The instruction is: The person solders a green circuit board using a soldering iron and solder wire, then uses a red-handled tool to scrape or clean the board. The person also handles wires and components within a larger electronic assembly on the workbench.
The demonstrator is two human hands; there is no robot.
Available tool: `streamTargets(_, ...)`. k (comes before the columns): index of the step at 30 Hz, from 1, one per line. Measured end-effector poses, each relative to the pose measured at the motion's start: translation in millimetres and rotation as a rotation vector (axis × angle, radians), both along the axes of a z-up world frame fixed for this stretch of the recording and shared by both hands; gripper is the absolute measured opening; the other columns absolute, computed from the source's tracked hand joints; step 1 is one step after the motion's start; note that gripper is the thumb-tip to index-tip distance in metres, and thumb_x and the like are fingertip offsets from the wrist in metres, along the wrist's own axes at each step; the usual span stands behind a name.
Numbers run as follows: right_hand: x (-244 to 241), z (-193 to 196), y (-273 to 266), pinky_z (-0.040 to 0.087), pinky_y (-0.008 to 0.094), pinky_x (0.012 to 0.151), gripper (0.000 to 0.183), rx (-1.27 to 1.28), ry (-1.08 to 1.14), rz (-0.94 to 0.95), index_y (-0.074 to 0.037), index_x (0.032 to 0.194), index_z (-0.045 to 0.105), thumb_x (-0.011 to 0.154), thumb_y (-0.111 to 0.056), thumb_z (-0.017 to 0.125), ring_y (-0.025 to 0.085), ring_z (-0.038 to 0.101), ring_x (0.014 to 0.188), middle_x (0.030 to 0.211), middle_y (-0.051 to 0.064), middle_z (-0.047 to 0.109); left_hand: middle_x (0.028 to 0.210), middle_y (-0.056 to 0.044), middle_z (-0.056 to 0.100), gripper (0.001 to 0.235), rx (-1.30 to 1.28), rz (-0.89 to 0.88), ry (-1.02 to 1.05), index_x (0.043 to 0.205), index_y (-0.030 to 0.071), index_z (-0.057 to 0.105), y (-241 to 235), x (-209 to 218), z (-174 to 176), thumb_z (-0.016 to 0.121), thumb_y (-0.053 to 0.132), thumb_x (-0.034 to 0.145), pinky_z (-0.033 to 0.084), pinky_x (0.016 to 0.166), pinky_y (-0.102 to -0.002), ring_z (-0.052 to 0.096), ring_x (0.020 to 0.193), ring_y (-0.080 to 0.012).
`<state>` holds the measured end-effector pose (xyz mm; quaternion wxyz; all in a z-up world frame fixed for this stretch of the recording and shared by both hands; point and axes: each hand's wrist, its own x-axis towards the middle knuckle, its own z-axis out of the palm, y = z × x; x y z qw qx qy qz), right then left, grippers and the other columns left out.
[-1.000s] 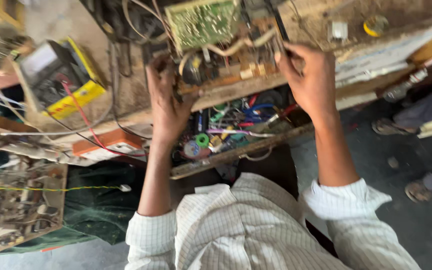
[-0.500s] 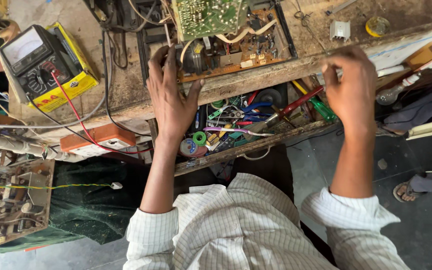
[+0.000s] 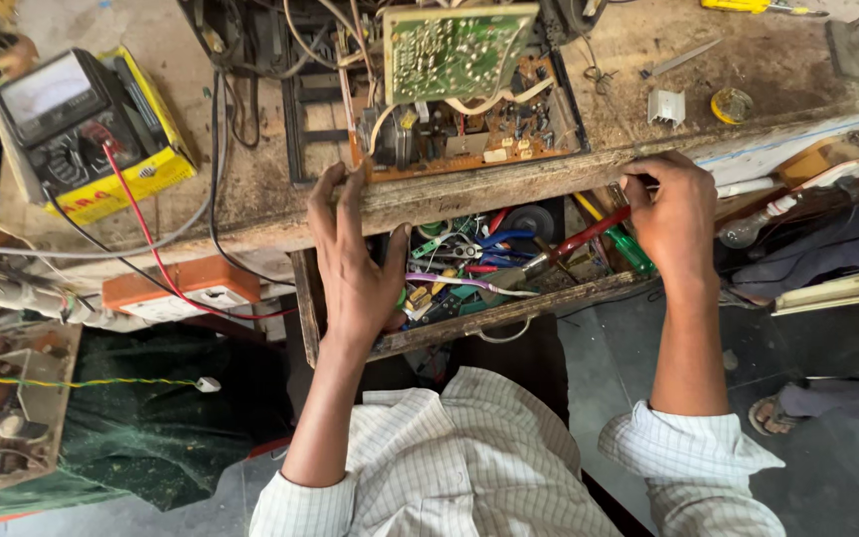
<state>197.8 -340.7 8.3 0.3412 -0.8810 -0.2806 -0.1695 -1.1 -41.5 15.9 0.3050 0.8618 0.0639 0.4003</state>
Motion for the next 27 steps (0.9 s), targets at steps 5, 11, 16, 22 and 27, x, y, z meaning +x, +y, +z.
streamTargets(5,-14,25,11,0.051,0.024,0.077,0.005,0.267,0.111,0.141,0.001,0.111,0.076,0.106,-0.001,0.077,0.012,0.065,0.086,0.102,0.009,0.074,0.155,-0.021,0.04,0.072,0.031,-0.033,0.056,0.15,0.007,0.044,-1,-6,-8,0.078,0.003,0.088,0.037,0.12,-0.053,0.04,0.146,-0.0435)
streamTargets(11,-25,59,45,0.051,0.021,0.081,0.011,0.383,0.116,0.386,0.002,0.112,0.065,0.104,0.001,0.072,0.008,0.069,0.087,0.102,0.006,0.074,0.155,-0.021,0.039,0.071,0.054,-0.026,0.045,0.152,0.005,0.042,0,-9,-7,0.076,0.004,0.09,0.033,0.121,-0.055,0.036,0.149,-0.0461)
streamTargets(16,-23,76,83,0.057,0.029,0.086,0.008,0.11,-0.133,0.466,0.002,0.112,0.072,0.105,0.0,0.074,0.018,0.076,0.099,0.103,0.013,0.077,0.154,-0.022,0.04,0.071,0.027,-0.034,0.057,0.15,0.005,0.044,2,-10,-8,0.077,0.003,0.087,0.034,0.121,-0.055,0.037,0.148,-0.0449)
streamTargets(22,-22,82,101,0.051,0.038,0.066,0.019,-0.155,-0.095,0.377,-0.006,0.116,0.079,0.098,-0.001,0.075,0.025,0.069,0.068,0.097,0.013,0.077,0.152,-0.022,0.042,0.071,0.037,-0.036,0.033,0.148,0.003,0.046,3,-10,-5,0.079,0.004,0.085,0.034,0.122,-0.055,0.037,0.149,-0.0455)
streamTargets(27,-6,74,104,0.054,0.04,0.072,0.015,-0.156,-0.232,0.489,-0.001,0.112,0.076,0.098,-0.001,0.079,0.026,0.071,0.083,0.1,0.013,0.075,0.151,-0.021,0.042,0.07,0.033,-0.044,0.061,0.147,0.004,0.046,1,-9,-4,0.079,0.003,0.086,0.033,0.122,-0.055,0.036,0.149,-0.0449)
